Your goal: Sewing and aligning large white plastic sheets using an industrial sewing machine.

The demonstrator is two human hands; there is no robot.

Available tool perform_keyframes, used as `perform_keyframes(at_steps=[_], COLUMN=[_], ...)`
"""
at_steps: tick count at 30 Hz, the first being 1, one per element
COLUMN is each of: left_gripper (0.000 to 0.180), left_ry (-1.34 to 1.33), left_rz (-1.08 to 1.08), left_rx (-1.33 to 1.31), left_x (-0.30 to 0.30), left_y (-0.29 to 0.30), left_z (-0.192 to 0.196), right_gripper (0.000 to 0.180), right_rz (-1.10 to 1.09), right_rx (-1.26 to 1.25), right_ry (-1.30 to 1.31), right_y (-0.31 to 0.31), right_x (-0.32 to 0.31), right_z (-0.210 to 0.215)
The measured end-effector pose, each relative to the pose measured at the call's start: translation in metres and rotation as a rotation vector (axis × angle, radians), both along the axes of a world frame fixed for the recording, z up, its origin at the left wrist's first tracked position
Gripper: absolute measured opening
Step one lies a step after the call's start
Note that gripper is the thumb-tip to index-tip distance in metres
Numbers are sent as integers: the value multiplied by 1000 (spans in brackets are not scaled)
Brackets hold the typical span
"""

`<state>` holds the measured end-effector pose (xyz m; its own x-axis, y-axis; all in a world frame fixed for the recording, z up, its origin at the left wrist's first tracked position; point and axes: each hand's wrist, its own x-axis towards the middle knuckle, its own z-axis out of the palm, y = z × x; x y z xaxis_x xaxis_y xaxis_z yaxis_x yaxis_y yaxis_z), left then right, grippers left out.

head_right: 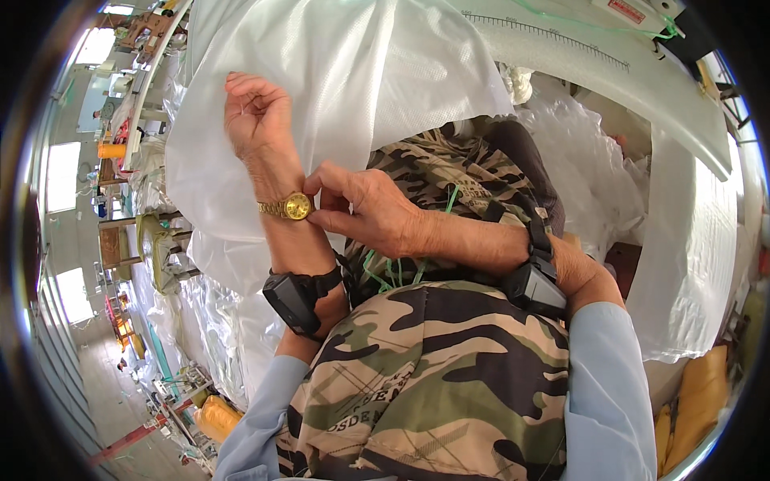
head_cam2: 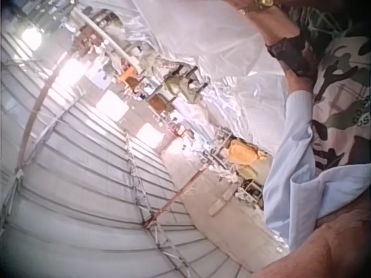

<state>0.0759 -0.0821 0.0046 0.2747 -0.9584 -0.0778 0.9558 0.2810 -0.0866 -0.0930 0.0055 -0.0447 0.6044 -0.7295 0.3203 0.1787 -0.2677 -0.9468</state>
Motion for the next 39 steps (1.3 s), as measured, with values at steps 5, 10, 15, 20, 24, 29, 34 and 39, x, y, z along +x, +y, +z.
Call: perform_keyframes(at_steps=[5, 10, 15, 20, 24, 29, 34, 39], left_gripper=[13, 21, 27, 28, 27, 25, 28, 31], left_ry=[-114, -594, -1072, -1439, -1809, -1943, -1706, -1450], left_rz=[-10, 187, 294, 381, 451, 470, 441, 363], left_rx=[-2, 173, 223, 141, 6, -43, 95, 253], left_x=[-6, -30, -53, -62, -65, -67, -69, -69], left_y=[-1, 0, 7, 6, 8, 8, 5, 4], left_z=[-12, -14, -3, -6, -17, -26, -20, -23], right_gripper=[28, 28, 27, 29, 29, 28, 26, 24], right_rz=[15, -9, -48, -67, -103, -97, -100, -90], right_rx=[-129, -250, -389, -524, -574, -543, -473, -440], right_ry=[11, 33, 71, 130, 138, 212, 204, 242], right_y=[-5, -7, -8, -11, -10, -10, -10, -8], right_x=[-4, -7, -10, -13, -13, -14, -17, -19], right_z=[-3, -4, -2, -5, -3, -2, 6, 10])
